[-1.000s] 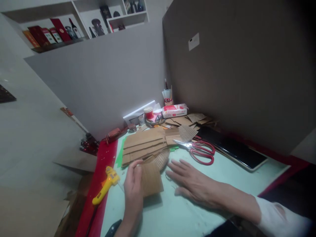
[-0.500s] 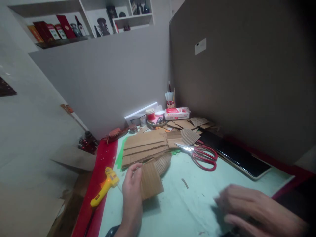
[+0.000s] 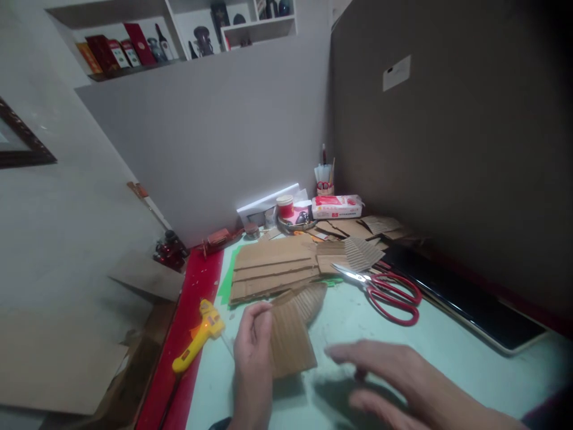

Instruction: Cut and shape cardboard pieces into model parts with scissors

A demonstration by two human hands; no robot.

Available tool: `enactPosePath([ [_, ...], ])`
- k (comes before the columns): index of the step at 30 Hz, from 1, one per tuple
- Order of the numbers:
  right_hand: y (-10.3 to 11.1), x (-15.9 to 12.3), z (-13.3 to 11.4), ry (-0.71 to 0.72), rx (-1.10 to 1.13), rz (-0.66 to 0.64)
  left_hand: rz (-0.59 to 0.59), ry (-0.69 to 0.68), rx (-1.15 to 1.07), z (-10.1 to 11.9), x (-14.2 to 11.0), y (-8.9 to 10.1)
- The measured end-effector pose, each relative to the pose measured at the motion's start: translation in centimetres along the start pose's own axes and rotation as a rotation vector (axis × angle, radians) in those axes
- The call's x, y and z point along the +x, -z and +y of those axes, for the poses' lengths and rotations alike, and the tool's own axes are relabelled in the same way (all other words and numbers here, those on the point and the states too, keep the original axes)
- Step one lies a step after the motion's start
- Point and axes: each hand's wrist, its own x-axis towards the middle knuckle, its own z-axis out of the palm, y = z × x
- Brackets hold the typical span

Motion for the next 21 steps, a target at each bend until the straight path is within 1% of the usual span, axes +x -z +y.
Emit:
enactPosePath([
  [1,0.3,1.3,-0.7,-0.102,0.029,0.038,0.007,-0.006,0.005,0.0,0.0,0.0],
  [2,0.5,2.7,-1.4,-0.137,0.085,0.001,0.014,-0.009,0.009,-0.1,0.1,0.0],
  [3,0.7,4.3,-2.0,-0.125,0.136,-0.012,0.019,-0.013,0.01,-0.1,0.2,0.1],
  [6,0.6,8.5,-3.1,-0.019,0.289,0.031,0.011,-0.026,-0.003,0.1,0.5,0.2],
  [9,0.6,11.0,-3.0,0.016,0.356,0.09,-0.047,-0.025,-0.034,0.4,0.7,0.2],
  [12,1.1,12.0,-2.2,0.01,0.384,0.149,-0.13,-0.021,-0.08,0.7,1.0,0.2],
  [14,1.5,12.1,-1.6,0.003,0.421,0.155,-0.172,0.0,-0.109,0.7,1.3,0.2],
  [16,1.9,12.0,-1.1,0.021,0.481,0.114,-0.196,0.052,-0.151,0.5,1.5,0.3],
  [18,2.2,11.8,-0.9,0.067,0.532,0.041,-0.209,0.125,-0.211,0.3,1.6,0.4],
  [21,2.9,11.4,-1.1,0.131,0.535,-0.031,-0.248,0.255,-0.289,0.0,1.5,0.5],
])
